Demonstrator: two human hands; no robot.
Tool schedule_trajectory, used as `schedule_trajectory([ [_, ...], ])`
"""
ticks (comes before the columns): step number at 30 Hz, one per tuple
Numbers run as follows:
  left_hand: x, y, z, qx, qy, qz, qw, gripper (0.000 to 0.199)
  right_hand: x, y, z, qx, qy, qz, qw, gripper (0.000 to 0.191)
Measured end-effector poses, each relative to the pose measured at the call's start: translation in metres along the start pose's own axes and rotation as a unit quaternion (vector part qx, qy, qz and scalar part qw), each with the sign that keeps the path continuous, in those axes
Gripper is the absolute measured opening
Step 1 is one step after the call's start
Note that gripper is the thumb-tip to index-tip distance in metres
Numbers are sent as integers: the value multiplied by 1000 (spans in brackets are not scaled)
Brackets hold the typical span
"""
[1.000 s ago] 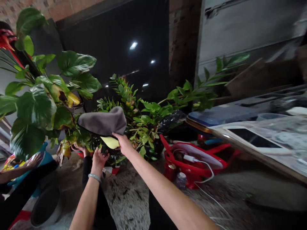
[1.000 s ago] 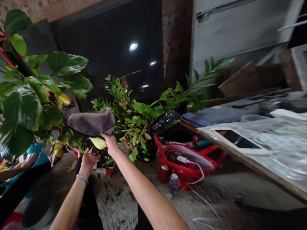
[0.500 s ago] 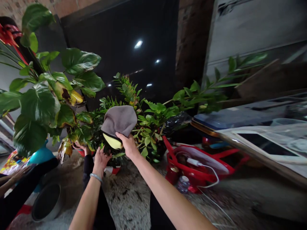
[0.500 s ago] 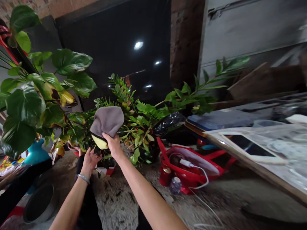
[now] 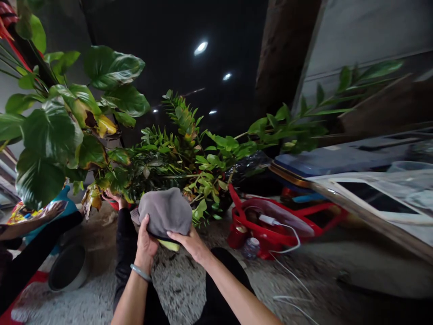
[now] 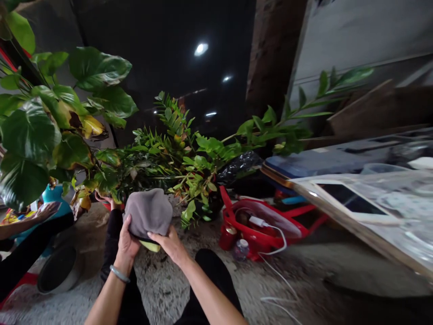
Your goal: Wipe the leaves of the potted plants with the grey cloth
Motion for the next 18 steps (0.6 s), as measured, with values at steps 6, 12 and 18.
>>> schedule_trajectory([
  [6,-1,-1,21,-11,59,-119,991,56,7,-13,16,67,107,-189,974,67],
  [12,11,18,37,99,-28,-165,981,56,-7,-20,29,31,147,-159,976,56],
  [18,33,24,30,74,-46,-212,973,48,-7,-44,52,-45,106,-183,976,52],
])
Point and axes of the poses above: each hand's wrist, its own z-axis away from the middle knuckle, its own y-axis out of the palm, x = y × z, the point moved 5 cm from there along -z, towards the middle knuckle, and after that the axes turned 15 degrees about -z, right-handed, at the moved point
